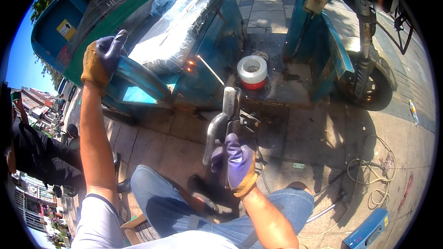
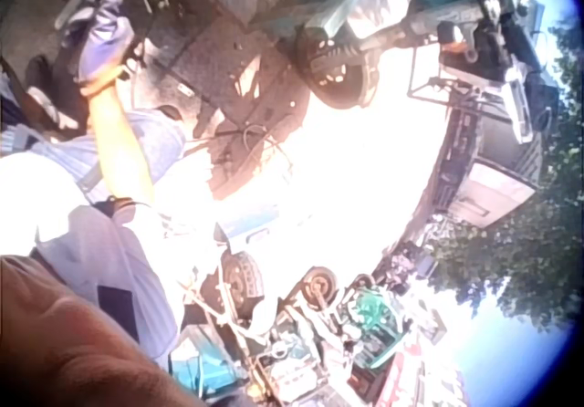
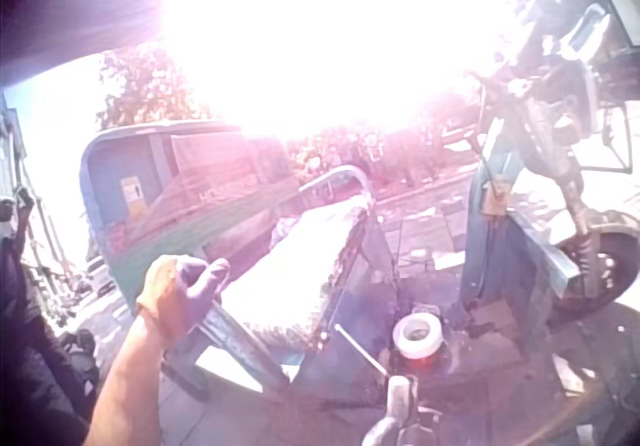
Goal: The person welds a metal frame on a blue three-wheeled vehicle using a welding torch and a metal rod. They hold the frame steady with one hand while applying the weld with the other, creating sparks and smoke. The person occasionally pauses to inspect the work or adjust their position.
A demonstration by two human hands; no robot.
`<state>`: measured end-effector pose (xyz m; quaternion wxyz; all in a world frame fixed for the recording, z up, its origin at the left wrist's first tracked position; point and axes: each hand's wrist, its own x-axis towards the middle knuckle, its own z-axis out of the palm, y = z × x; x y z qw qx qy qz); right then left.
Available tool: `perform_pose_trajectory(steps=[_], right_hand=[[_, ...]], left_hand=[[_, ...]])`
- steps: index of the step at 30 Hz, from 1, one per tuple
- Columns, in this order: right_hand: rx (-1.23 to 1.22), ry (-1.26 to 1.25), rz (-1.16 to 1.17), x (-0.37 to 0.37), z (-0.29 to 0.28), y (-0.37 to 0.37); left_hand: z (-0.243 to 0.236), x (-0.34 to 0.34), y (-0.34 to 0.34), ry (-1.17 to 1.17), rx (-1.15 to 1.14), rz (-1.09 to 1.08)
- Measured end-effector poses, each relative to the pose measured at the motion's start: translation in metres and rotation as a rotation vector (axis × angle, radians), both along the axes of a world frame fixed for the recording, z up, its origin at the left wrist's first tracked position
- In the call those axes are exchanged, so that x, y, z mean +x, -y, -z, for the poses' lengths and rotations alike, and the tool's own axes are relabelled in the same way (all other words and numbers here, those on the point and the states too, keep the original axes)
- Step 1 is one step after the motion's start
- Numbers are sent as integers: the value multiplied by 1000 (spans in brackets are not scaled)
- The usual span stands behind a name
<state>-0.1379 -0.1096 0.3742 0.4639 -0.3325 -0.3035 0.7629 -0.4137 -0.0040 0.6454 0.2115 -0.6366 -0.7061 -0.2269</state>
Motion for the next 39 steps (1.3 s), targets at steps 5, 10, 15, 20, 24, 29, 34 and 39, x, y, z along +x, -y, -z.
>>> perform_pose_trajectory(steps=[5, 10, 15, 20, 24, 29, 34, 39], right_hand=[[47, 109, -63, 2, 3, -1], [28, 128, -81, 0, 5, -3], [48, 145, -96, 0, 4, -3], [56, 153, -88, 0, 4, -4], [48, 137, -71, -3, 1, -6], [9, 78, -27, -7, -6, -5], [-124, -261, -125, -5, -2, -3], [-236, -634, -286, 13, 1, -20]], left_hand=[[-1, 3, 2, 1, -5, -2], [-2, 8, 2, 13, -11, 2], [-2, 4, 1, 26, -8, 16], [-2, 5, 0, 15, -28, -10], [-3, 4, 0, 14, -43, -16], [1, -3, 0, 26, 5, 15], [-3, 6, 2, 12, -30, -8], [1, 6, 1, 11, 9, 2]])
